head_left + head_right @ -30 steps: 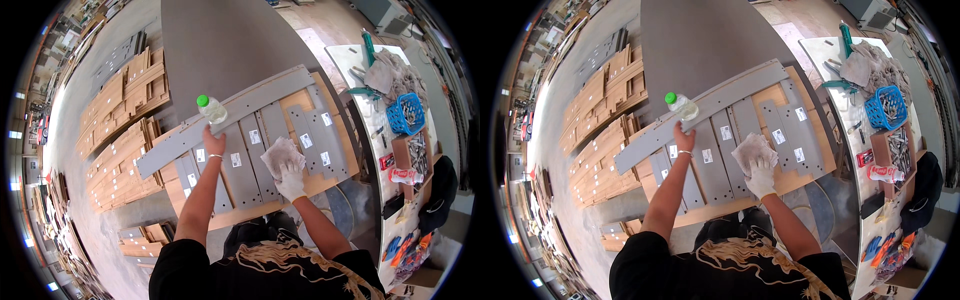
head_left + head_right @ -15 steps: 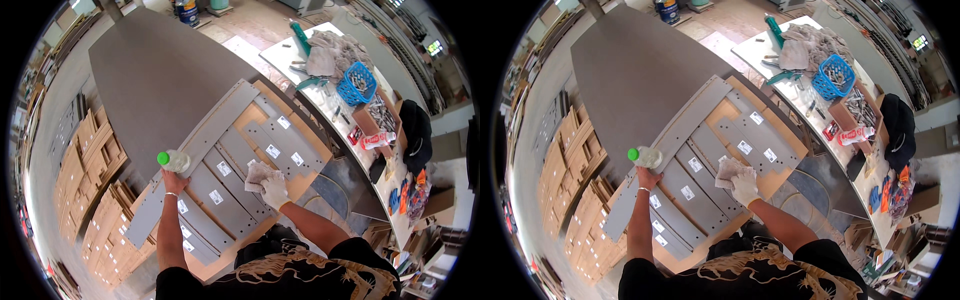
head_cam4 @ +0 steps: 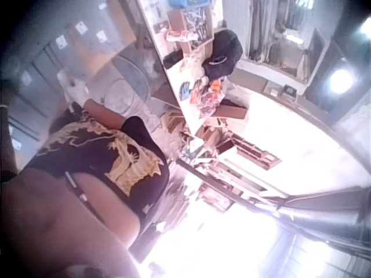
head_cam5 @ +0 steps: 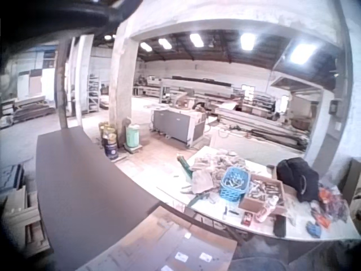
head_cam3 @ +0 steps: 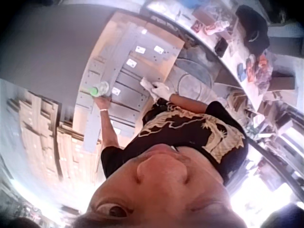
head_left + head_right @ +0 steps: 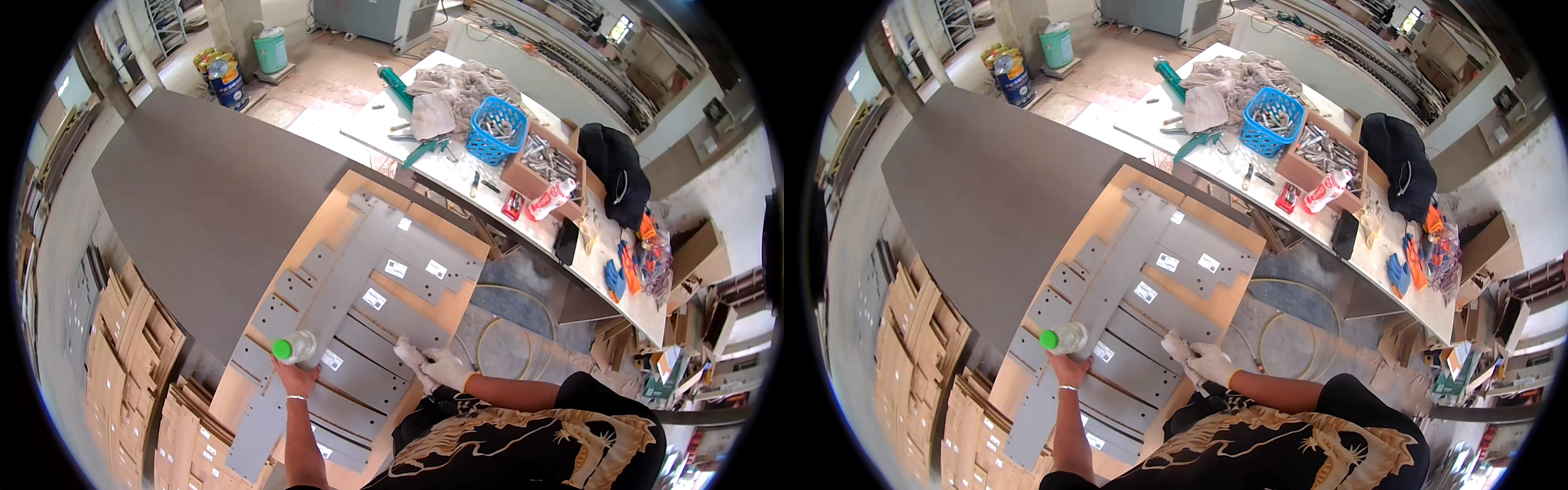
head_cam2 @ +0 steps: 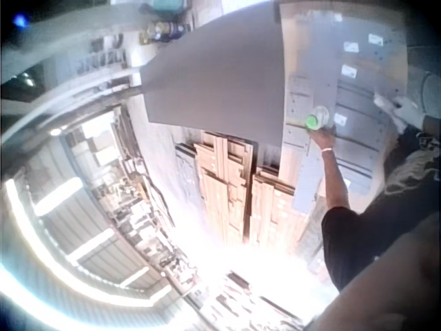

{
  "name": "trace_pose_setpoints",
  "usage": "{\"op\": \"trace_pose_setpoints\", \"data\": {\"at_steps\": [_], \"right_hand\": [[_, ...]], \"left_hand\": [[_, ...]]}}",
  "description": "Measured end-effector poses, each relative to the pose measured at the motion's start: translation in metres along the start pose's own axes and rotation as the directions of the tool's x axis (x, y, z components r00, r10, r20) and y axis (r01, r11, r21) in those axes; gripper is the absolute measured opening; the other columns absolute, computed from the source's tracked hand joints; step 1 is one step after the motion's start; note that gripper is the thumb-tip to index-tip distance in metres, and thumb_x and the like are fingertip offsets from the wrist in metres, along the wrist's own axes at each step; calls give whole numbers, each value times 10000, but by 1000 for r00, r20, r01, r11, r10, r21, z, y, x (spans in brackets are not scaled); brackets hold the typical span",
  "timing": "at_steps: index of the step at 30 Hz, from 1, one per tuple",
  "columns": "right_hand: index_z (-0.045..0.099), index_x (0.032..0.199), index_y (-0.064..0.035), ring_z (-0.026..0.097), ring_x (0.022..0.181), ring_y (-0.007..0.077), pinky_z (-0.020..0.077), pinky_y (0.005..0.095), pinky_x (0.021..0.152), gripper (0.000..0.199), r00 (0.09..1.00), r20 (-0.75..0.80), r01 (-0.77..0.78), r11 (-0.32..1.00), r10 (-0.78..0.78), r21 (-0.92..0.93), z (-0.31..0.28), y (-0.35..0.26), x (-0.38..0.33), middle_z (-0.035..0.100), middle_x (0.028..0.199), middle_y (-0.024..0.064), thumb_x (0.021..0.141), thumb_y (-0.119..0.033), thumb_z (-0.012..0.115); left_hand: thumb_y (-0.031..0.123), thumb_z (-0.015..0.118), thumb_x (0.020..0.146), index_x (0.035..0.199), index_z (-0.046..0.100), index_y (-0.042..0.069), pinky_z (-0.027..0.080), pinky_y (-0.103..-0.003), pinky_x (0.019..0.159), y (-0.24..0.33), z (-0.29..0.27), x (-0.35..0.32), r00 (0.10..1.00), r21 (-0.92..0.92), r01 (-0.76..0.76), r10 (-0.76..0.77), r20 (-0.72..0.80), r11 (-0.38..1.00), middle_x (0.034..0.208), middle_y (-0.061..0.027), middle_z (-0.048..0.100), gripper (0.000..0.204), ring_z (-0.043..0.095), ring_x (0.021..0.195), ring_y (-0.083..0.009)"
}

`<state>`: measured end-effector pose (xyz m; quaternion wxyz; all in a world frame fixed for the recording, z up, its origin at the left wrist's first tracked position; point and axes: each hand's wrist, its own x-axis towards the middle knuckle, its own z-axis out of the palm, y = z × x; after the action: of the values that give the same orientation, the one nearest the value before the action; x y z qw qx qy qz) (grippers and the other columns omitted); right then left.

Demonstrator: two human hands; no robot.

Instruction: The person wipes multiple gray rectangular wood panels with a white cloth. They repeatedly pick up a plastic bottle, pour liquid onto the cloth, and wipe each panel's surface. The person handles the panels one at a time, placing them back on the workbench after cleaning.

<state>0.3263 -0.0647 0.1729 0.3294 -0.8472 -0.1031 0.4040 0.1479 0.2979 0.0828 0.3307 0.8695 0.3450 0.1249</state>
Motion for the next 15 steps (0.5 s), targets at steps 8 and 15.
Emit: {"op": "trace_pose_setpoints", "data": {"at_steps": [8, 15], "right_hand": [[669, 1321, 80, 674, 1013, 165, 545, 326, 884, 414, 995, -14, -77, 868, 97, 491, -28, 22, 3, 721, 1135, 93, 932, -54, 623], [645, 1264, 50, 671, 924, 174, 534, 302, 848, 366, 997, 13, -44, 390, 80, 920, -63, 18, -30, 694, 1027, 65, 919, -57, 587]], "left_hand": [[202, 912, 512, 1449, 447, -68, 318, -559, 1227, 48, 37, -66, 977, 173, -211, 201, 77, 962, 1447, -246, 478, 1081, 417, 1374, -474], [202, 890, 532, 1463, 445, -72, 318, -565, 1225, 76, 54, -115, 986, 130, -135, 119, 121, 982, 1479, -264, 468, 1068, 407, 1395, -480]]}}
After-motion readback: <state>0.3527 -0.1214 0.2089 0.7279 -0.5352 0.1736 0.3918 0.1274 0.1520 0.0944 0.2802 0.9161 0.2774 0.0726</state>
